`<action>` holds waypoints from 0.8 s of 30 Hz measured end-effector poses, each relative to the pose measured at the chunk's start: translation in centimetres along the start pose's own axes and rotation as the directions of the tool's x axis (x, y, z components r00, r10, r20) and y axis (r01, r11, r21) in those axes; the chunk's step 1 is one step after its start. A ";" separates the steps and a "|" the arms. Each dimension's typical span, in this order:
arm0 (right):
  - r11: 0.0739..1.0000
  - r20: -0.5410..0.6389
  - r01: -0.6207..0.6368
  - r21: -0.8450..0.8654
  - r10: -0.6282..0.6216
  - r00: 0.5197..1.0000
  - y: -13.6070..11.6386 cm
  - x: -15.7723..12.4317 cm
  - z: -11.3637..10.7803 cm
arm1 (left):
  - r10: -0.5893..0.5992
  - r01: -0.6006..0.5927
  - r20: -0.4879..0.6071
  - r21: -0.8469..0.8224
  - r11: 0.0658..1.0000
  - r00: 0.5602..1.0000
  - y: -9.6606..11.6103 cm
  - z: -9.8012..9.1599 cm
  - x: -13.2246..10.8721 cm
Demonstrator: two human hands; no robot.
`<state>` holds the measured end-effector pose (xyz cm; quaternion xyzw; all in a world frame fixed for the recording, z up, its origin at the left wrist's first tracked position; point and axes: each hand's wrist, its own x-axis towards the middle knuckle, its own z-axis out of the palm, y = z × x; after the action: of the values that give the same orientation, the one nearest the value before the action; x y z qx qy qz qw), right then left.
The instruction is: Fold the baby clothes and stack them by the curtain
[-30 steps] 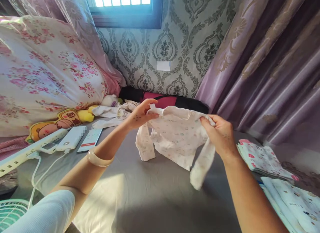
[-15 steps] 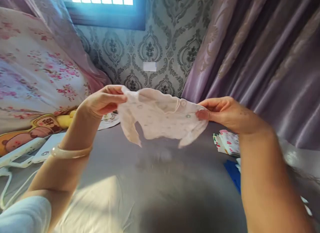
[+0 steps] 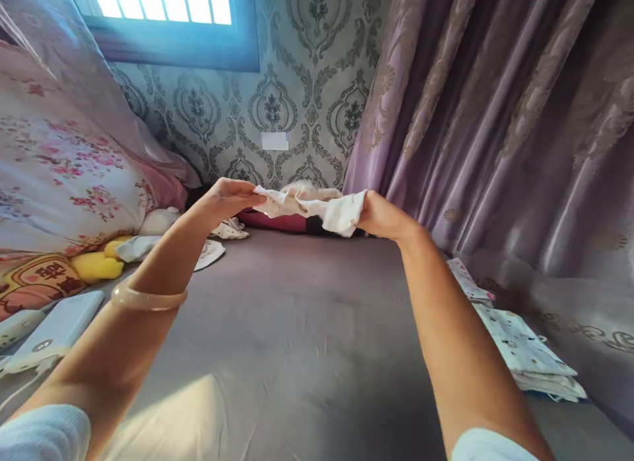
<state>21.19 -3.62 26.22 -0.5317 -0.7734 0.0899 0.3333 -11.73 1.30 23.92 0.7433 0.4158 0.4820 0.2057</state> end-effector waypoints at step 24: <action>0.993 -0.044 -0.094 0.067 0.097 0.994 3.7 -0.6 2.0 | -0.082 0.089 -0.154 0.039 0.995 0.985 -3.4 6.6 -0.8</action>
<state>22.89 -2.15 22.62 -0.5591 -0.7356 0.1181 0.3639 -7.44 3.21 18.04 0.6902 0.4728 0.5185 0.1768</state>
